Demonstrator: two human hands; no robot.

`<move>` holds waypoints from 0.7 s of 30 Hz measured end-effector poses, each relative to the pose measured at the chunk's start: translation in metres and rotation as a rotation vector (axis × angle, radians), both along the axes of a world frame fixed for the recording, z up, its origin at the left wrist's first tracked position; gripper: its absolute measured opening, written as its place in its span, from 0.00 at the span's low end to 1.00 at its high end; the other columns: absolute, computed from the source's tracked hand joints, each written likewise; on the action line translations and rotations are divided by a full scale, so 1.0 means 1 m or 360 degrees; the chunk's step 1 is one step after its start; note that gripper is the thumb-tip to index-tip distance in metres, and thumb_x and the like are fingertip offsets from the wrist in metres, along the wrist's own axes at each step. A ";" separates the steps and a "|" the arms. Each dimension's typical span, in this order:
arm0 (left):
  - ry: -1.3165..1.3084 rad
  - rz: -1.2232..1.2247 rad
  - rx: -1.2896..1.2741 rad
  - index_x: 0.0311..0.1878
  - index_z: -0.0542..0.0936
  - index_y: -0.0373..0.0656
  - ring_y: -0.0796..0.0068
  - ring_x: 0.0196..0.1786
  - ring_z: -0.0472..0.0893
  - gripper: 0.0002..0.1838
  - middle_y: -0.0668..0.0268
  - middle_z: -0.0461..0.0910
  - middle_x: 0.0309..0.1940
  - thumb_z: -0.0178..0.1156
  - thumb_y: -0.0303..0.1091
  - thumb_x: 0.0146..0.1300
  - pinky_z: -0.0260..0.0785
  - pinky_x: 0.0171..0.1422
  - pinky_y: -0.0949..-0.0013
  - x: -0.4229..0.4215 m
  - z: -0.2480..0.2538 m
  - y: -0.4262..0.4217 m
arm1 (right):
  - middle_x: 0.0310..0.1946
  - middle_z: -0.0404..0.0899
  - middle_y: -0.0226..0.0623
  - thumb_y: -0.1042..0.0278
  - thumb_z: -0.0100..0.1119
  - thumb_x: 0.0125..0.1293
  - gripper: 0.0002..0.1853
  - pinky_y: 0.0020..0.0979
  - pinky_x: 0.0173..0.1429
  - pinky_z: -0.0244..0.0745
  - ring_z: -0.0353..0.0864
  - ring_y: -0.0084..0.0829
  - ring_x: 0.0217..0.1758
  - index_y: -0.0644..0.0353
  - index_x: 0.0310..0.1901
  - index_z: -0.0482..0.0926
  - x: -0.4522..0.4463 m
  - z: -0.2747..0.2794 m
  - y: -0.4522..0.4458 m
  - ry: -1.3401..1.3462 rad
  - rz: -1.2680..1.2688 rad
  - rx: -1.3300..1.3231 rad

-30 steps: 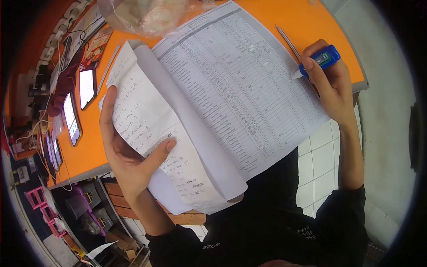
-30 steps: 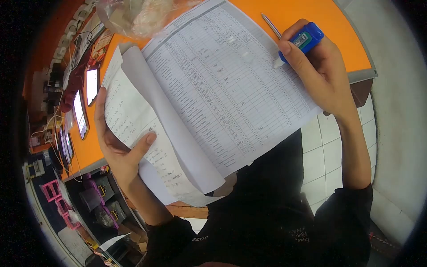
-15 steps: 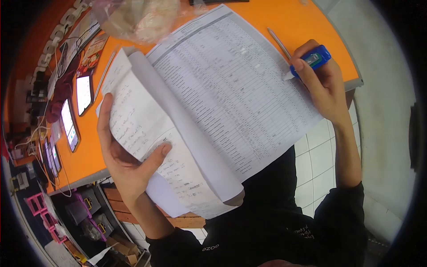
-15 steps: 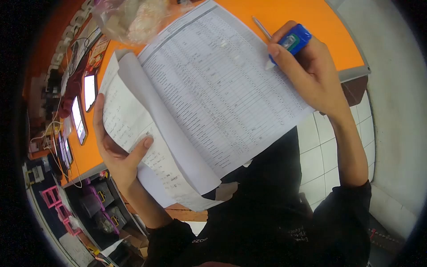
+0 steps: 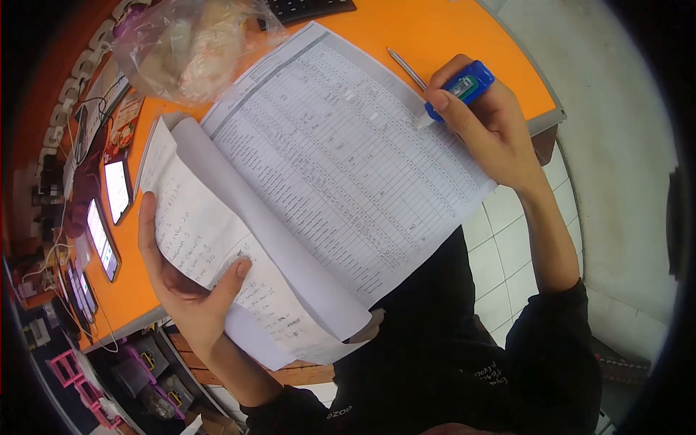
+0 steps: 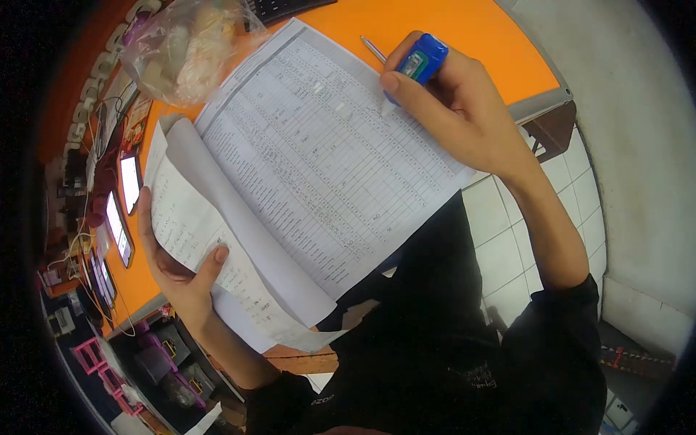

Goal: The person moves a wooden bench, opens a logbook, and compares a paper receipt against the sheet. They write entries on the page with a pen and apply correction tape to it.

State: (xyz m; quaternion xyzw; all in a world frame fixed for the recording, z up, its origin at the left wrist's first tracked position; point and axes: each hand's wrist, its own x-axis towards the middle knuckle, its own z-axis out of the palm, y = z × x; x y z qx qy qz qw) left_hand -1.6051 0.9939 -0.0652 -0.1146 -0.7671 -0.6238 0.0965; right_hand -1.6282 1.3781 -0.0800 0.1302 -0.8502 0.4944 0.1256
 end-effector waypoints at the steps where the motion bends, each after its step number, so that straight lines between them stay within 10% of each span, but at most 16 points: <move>1: -0.0037 0.0002 0.0120 0.85 0.59 0.40 0.59 0.72 0.77 0.62 0.52 0.68 0.76 0.82 0.22 0.44 0.68 0.78 0.57 0.001 0.001 0.004 | 0.36 0.78 0.27 0.50 0.63 0.79 0.14 0.23 0.38 0.67 0.76 0.18 0.33 0.51 0.52 0.82 0.003 0.003 0.003 0.0003 0.0025 -0.0011; 5: -0.0006 -0.0112 0.0025 0.85 0.57 0.39 0.58 0.72 0.76 0.61 0.51 0.70 0.74 0.80 0.17 0.46 0.71 0.77 0.57 -0.002 0.000 -0.009 | 0.36 0.76 0.22 0.61 0.62 0.82 0.08 0.20 0.39 0.64 0.71 0.15 0.34 0.55 0.51 0.82 0.003 0.005 -0.006 -0.0039 -0.0095 -0.0152; 21: -0.0027 -0.0253 0.0307 0.89 0.37 0.45 0.55 0.78 0.70 0.74 0.47 0.64 0.78 0.79 0.14 0.45 0.67 0.80 0.54 -0.003 0.004 -0.007 | 0.32 0.74 0.22 0.53 0.61 0.82 0.11 0.20 0.34 0.56 0.64 0.13 0.29 0.51 0.50 0.80 0.008 0.007 -0.004 -0.0194 -0.0231 -0.0062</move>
